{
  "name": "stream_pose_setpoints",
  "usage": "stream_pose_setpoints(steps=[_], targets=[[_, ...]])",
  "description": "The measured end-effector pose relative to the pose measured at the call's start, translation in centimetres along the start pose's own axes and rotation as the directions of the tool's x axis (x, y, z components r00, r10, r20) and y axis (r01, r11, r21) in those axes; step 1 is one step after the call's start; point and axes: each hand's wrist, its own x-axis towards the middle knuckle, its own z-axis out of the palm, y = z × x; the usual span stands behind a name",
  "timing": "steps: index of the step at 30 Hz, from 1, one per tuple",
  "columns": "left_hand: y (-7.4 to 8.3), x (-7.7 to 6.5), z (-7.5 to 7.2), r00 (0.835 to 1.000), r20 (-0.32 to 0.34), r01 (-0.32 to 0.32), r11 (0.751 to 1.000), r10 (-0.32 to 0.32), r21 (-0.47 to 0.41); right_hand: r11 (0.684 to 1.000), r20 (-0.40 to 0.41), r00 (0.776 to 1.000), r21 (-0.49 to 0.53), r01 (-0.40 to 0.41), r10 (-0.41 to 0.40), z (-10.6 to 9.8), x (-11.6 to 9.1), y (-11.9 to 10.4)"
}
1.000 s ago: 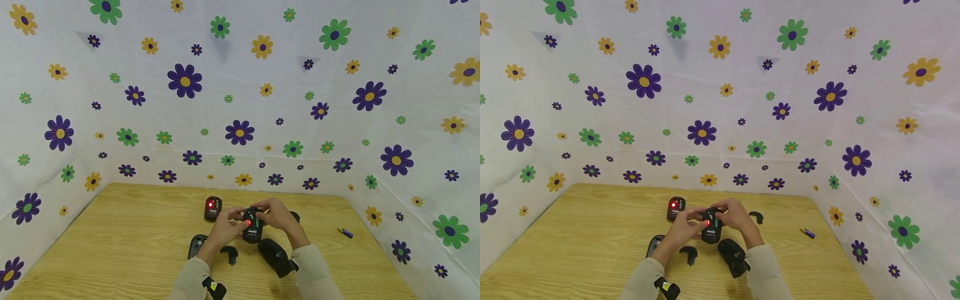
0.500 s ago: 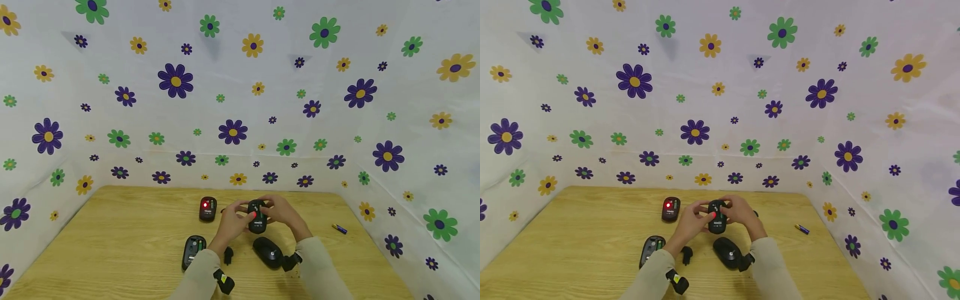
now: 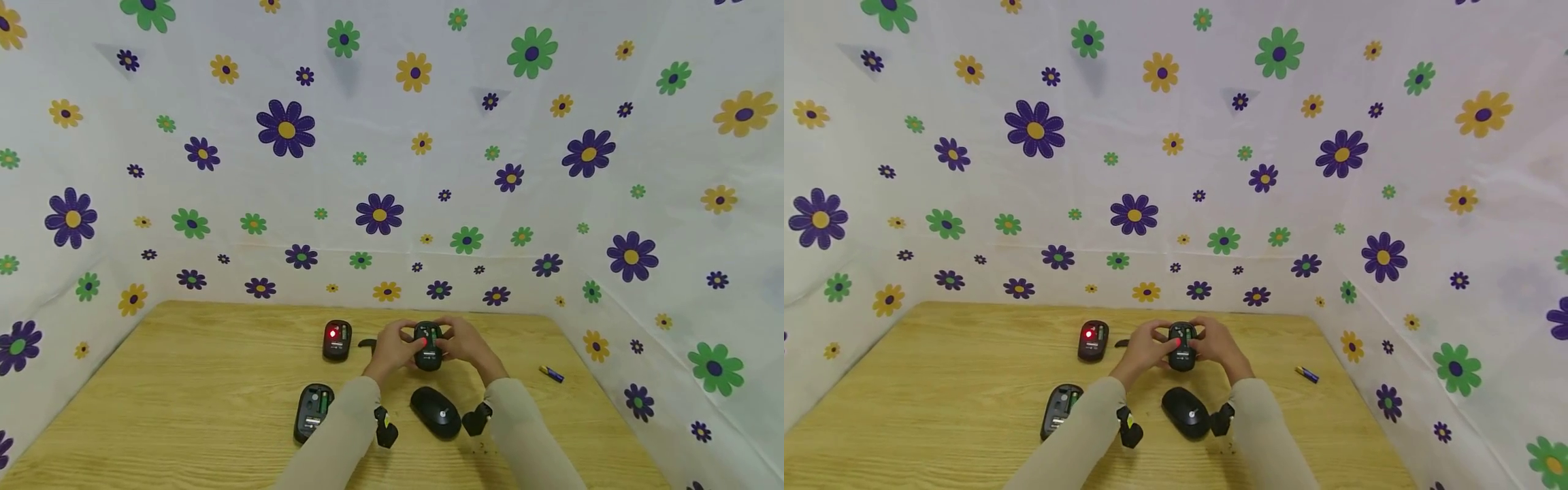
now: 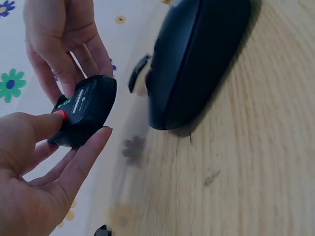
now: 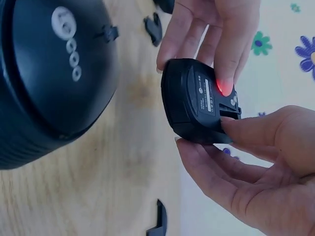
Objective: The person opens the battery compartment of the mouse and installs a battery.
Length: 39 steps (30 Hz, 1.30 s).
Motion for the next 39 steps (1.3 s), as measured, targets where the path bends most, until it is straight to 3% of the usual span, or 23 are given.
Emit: stream_pose_setpoints(steps=[8,25,39], targets=[[-0.6,1.3,0.5,0.999,-0.035,-0.003,0.974,0.011,0.224,0.999,-0.01,1.0,-0.045,-0.014,0.014,0.5,1.0,1.3],[-1.5,2.9,1.6,0.992,-0.043,0.122,0.98,-0.117,0.156,0.982,-0.032,0.999,-0.186,0.003,-0.009,0.9,2.5,2.5],[-1.6,3.6,2.8,0.993,-0.06,0.109,0.981,-0.101,0.158,0.966,-0.034,0.999,-0.258,-0.007,-0.001,0.5,2.5,2.9]])
